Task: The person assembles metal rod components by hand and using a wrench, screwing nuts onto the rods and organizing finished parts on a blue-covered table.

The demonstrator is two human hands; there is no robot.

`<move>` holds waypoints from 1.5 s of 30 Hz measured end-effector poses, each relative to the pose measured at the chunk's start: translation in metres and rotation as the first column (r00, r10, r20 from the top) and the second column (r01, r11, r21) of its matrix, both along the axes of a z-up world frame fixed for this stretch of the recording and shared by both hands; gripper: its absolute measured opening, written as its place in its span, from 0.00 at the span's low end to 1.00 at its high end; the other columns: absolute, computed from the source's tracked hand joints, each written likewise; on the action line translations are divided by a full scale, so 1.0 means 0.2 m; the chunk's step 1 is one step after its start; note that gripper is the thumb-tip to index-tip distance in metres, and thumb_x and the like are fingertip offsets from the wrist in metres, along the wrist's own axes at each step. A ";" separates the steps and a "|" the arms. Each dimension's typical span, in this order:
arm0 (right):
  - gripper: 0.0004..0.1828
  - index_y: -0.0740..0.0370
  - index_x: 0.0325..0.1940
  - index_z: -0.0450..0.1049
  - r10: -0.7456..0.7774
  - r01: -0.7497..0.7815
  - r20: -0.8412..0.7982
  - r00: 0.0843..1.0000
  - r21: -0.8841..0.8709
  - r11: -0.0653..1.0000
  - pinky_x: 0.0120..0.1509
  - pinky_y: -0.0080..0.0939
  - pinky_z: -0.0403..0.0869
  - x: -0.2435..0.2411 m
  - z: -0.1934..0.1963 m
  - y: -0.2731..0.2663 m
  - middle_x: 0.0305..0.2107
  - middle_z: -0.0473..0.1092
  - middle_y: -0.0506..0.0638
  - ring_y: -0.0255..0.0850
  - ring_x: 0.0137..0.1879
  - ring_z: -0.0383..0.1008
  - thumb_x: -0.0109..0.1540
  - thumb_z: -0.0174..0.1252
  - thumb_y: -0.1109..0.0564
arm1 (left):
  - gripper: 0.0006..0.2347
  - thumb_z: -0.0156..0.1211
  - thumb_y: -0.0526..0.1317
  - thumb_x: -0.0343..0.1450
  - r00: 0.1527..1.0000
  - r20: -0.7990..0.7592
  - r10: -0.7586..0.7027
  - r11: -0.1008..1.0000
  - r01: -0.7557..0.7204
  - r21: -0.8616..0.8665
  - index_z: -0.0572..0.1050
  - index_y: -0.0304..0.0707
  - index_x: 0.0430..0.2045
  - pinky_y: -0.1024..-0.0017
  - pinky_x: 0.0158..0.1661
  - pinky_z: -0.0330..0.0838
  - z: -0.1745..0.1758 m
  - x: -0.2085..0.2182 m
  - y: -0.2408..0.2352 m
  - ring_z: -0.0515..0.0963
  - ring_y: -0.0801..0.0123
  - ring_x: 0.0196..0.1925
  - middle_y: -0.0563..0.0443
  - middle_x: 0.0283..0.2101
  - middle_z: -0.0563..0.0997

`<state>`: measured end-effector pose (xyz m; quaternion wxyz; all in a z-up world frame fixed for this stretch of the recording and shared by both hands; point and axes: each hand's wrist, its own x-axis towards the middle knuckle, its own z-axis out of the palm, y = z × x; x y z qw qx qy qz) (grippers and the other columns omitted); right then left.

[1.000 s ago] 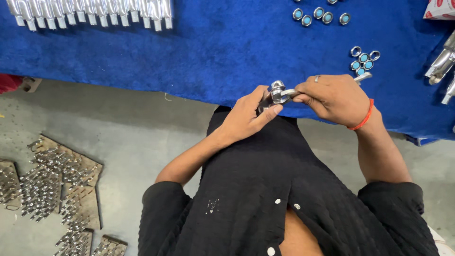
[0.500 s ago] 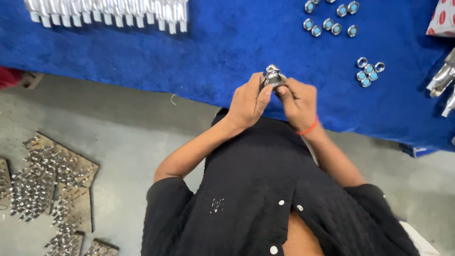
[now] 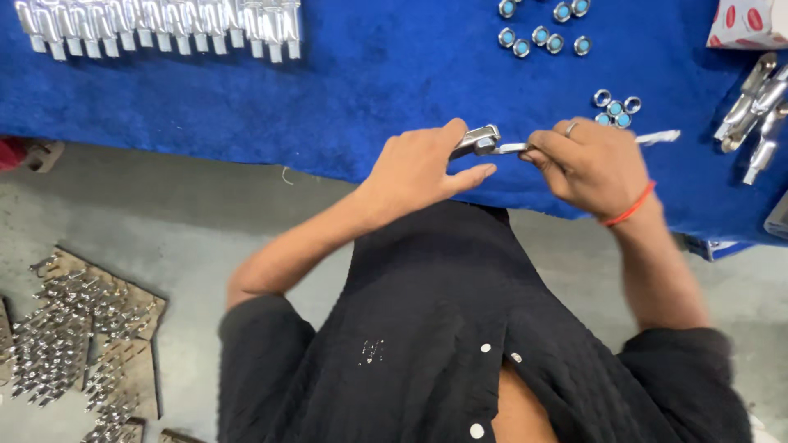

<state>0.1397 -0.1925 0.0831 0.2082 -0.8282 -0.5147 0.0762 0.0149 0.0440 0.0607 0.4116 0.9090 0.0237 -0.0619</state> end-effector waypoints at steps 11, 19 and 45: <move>0.13 0.57 0.30 0.73 0.290 -0.256 0.179 0.940 -0.191 0.948 0.31 0.45 0.68 0.09 0.15 -0.02 0.21 0.68 0.47 0.44 0.29 0.72 0.63 0.63 0.48 | 0.17 0.68 0.51 0.67 0.959 0.041 -0.280 0.925 0.259 0.278 0.74 0.34 0.26 0.56 0.27 0.74 0.03 0.15 -0.16 0.81 0.50 0.26 0.42 0.22 0.80; 0.17 0.56 0.27 0.71 0.332 -0.284 0.273 0.903 -0.202 0.937 0.31 0.43 0.67 0.15 0.07 -0.15 0.19 0.66 0.46 0.42 0.28 0.71 0.65 0.63 0.47 | 0.18 0.68 0.53 0.66 0.923 -0.014 -0.384 0.867 0.366 0.338 0.76 0.35 0.23 0.55 0.27 0.74 -0.01 0.26 -0.25 0.81 0.49 0.26 0.41 0.23 0.80; 0.18 0.67 0.39 0.71 -0.038 0.550 -0.744 0.667 0.458 0.698 0.38 0.35 0.61 -0.25 -0.54 0.48 0.29 0.64 0.43 0.29 0.36 0.58 0.76 0.51 0.50 | 0.16 0.53 0.53 0.76 0.700 0.263 0.664 0.734 -0.542 -0.408 0.74 0.37 0.40 0.62 0.35 0.76 -0.26 0.05 -0.13 0.82 0.53 0.32 0.45 0.29 0.78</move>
